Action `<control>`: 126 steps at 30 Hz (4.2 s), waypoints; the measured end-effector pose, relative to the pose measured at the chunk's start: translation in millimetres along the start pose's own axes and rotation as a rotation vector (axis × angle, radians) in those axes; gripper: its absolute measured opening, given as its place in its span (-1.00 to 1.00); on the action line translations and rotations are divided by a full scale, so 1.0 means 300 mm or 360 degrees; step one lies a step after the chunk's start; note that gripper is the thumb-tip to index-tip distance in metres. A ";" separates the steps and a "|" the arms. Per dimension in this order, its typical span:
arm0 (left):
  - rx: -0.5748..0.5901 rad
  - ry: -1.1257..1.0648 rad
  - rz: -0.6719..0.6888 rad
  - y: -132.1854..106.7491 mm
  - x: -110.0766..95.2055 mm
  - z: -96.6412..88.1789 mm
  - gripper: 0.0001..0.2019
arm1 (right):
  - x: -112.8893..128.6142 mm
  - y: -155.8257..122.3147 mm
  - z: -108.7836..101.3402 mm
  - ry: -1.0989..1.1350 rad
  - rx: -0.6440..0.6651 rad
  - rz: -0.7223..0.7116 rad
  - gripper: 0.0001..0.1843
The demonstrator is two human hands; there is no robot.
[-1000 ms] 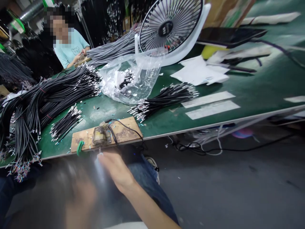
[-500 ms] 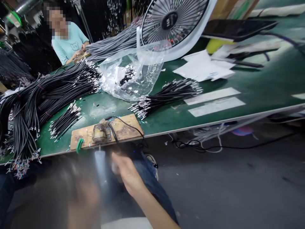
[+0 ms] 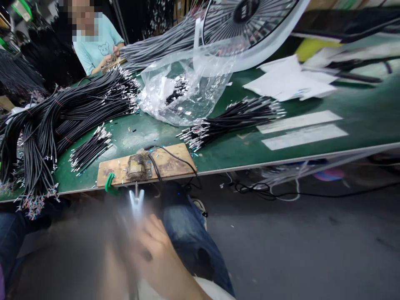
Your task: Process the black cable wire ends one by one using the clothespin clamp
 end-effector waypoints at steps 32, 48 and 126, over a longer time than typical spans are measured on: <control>0.0237 -0.0309 -0.0343 -0.011 0.035 -0.002 -0.58 | -0.089 -0.030 0.020 0.0700 -0.0116 0.0541 -0.62; 0.0083 0.0174 0.0223 0.042 -0.031 -0.018 -0.73 | -0.146 -0.005 0.067 0.1939 0.0397 0.1409 -0.50; -0.0156 0.0278 0.0388 0.045 -0.096 -0.020 -0.92 | -0.249 0.048 0.111 0.2185 0.0012 0.1370 -0.51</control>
Point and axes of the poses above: each hand's wrist, its own y-axis towards the middle knuckle, its own z-axis out of the palm, x = y × z, the point moved 3 cm from there along y, towards the middle knuckle, and after that the axes turned 1 degree about -y, right-handed, at the moved point
